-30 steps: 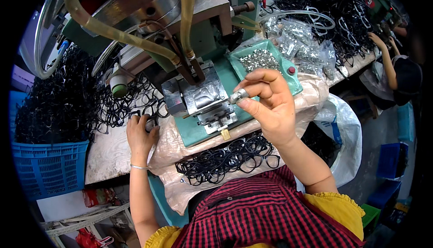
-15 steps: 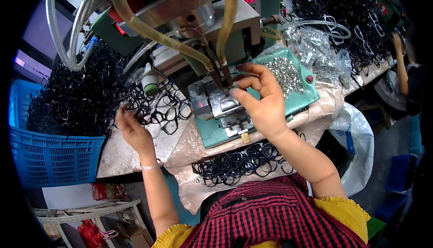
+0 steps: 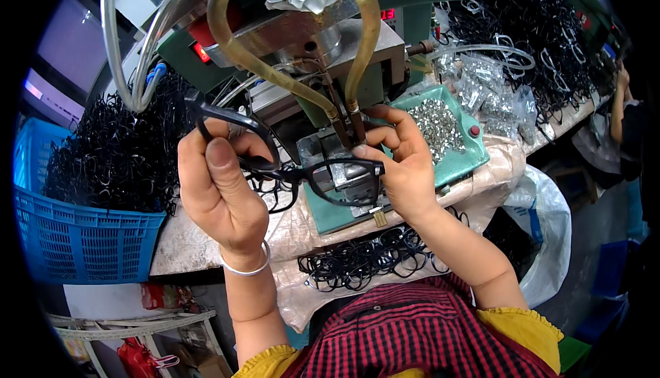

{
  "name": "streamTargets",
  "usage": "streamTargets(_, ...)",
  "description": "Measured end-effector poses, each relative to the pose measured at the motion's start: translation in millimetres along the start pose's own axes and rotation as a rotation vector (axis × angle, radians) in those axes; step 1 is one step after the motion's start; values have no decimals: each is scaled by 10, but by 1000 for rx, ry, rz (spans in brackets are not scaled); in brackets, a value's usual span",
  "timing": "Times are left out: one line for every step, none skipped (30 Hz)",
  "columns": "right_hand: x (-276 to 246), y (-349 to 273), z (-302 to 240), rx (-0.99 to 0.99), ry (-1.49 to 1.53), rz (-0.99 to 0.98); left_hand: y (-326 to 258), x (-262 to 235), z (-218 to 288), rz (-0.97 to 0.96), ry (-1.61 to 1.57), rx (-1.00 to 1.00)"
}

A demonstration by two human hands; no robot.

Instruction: The person repeatedly picks up black eyeglass frames and small metal screws, places the frames into a green press machine, and operates the lever to attach the screws. The finished glasses are placed on the table.

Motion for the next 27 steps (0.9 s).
streamTargets(3, -15, -12, 36, -8, -2, 30, -1, 11, 0, 14, -14)
streamTargets(16, -75, -99, -8, -72, 8, 29, -23, 4, 19, 58, -67)
streamTargets(11, -139, -183, -55, -134, 22, 30, 38, 45, -33, -15, -94)
streamTargets(1, -202, -259, -97, -193, 38, 5, 64, 129, -90, -87, -124)
streamTargets(-23, -247, -306, -109, -323, -12, -75, 85, 189, -142, -164, -166)
streamTargets(-60, -313, -333, -75, -300, -62, -281, 119, 209, -213, -281, -255)
streamTargets(-212, -342, -381, -152, -528, -34, -561, 170, 202, -288, -417, -396)
streamTargets(-387, -353, -425, -239, -756, -12, -864, 253, 197, -350, -575, -586)
streamTargets(-649, -378, -451, -232, -1071, 143, -1134, 374, 210, -356, -791, -824)
streamTargets(-911, -432, -483, -217, -1384, 313, -1323, 534, 275, -310, -1026, -1143)
streamTargets(-1136, -462, -411, -193, -1487, 414, -1379, 727, 380, -190, -1367, -1286)
streamTargets(-1321, -481, -283, -158, -1592, 515, -1415, 859, 398, -174, -1303, -1323)
streamTargets(-1397, -477, -179, -213, -1556, 517, -1445, 971, 427, -217, -1396, -1431)
streamTargets(-1450, -406, -104, -277, -1512, 518, -1453, 1057, 461, -261, -1480, -1529)
streamTargets(-1449, -315, -123, -350, -1462, 516, -1469, 1096, 424, -305, -1431, -1554)
streamTargets(-1389, -234, -195, -376, -1431, 521, -1438, 1139, 380, -253, -1496, -1557)
streamTargets(-1284, -156, -289, -402, -1399, 525, -1483, 1183, 357, -180, -1571, -1592)
streamTargets(-1233, -100, -345, -421, -1371, 528, -1534, 1228, 357, -103, -1647, -1633)
streamTargets(-1246, -37, -368, -412, -1348, 530, -1542, 1244, 358, -70, -1641, -1652)
streamTargets(-1294, -12, -321, -375, -1314, 544, -1544, 1255, 353, -35, -1636, -1671)
streamTargets(-1361, 44, -267, -346, -1284, 558, -1526, 1279, 343, -1, -1637, -1683)
streamTargets(-1407, 97, -230, -317, -1254, 571, -1503, 1296, 359, 12, -1647, -1691)
streamTargets(-1344, 59, -191, -349, -1306, 528, -1475, 1307, 382, 25, -1658, -1700)
streamTargets(-1210, 58, -154, -397, -1372, 408, -1511, 1289, 412, 47, -1657, -1724)
streamTargets(-1065, 25, -139, -473, -1487, 401, -1514, 1293, 401, 43, -1661, -1722)
streamTargets(-899, -7, -135, -550, -1601, 392, -1509, 1289, 403, 56, -1684, -1711)
streamTargets(-980, 69, -38, -472, -1626, 389, -1542, 1288, 404, 66, -1750, -1689)
Point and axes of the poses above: each hand's wrist, its own y-axis towards the middle knuckle, its own x-axis out of the palm, z = x × y, the point moved 8 cm from there along y, towards the middle knuckle, and after that the axes turned 11 degrees about x, right-handed, at the moved point
